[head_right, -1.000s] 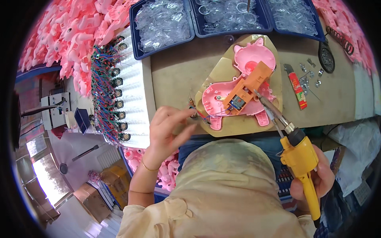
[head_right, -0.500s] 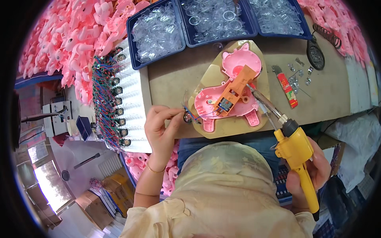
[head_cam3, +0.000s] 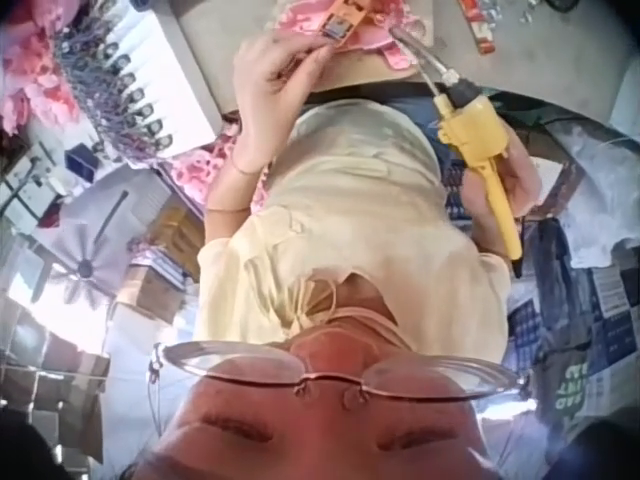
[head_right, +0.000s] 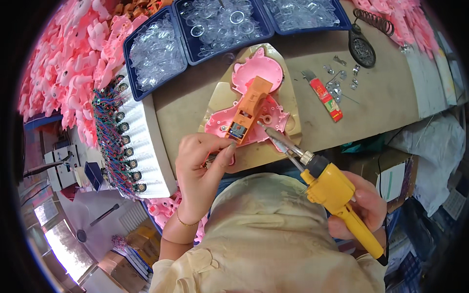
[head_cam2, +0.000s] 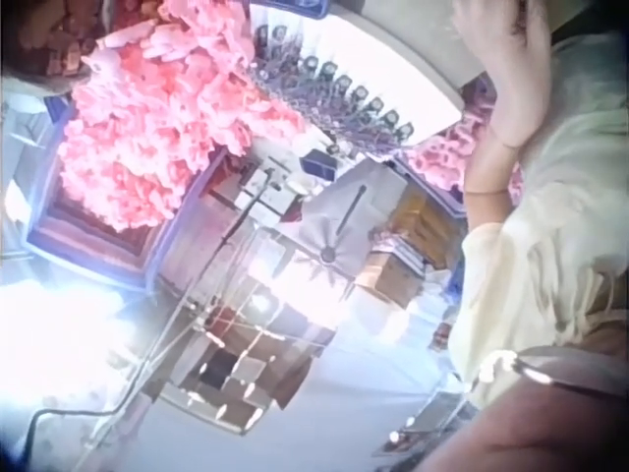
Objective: Assembling plastic toy ponies on a production line using hand tools and power tools.
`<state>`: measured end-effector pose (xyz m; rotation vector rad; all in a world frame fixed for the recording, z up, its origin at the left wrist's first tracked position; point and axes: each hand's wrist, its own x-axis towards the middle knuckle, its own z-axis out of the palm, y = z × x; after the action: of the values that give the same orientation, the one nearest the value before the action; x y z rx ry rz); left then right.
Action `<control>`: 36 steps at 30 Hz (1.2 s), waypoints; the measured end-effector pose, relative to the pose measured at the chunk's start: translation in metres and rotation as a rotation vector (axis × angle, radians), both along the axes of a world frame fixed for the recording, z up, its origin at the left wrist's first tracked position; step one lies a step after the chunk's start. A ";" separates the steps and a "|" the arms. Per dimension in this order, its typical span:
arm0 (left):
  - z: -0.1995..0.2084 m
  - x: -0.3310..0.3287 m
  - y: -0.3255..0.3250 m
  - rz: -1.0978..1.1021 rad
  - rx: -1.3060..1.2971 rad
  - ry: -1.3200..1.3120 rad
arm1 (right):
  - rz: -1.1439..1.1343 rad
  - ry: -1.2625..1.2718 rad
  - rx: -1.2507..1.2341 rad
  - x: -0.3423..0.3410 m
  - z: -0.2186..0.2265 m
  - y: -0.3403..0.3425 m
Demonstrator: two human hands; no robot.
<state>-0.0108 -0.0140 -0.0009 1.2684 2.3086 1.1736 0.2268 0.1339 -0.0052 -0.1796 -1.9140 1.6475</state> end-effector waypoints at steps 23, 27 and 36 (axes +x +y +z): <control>0.003 0.002 0.006 0.033 -0.045 -0.059 | 0.129 0.057 0.058 -0.022 -0.011 -0.004; 0.004 0.002 0.006 0.041 -0.052 -0.035 | 0.359 -0.507 -0.327 -0.016 0.009 0.005; 0.005 0.002 0.008 0.040 -0.052 -0.019 | 0.139 -0.047 0.352 -0.018 0.000 0.002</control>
<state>-0.0083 -0.0058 0.0039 1.1937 2.3448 1.1251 0.2087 0.1361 -0.0051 0.0580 -2.2592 1.3699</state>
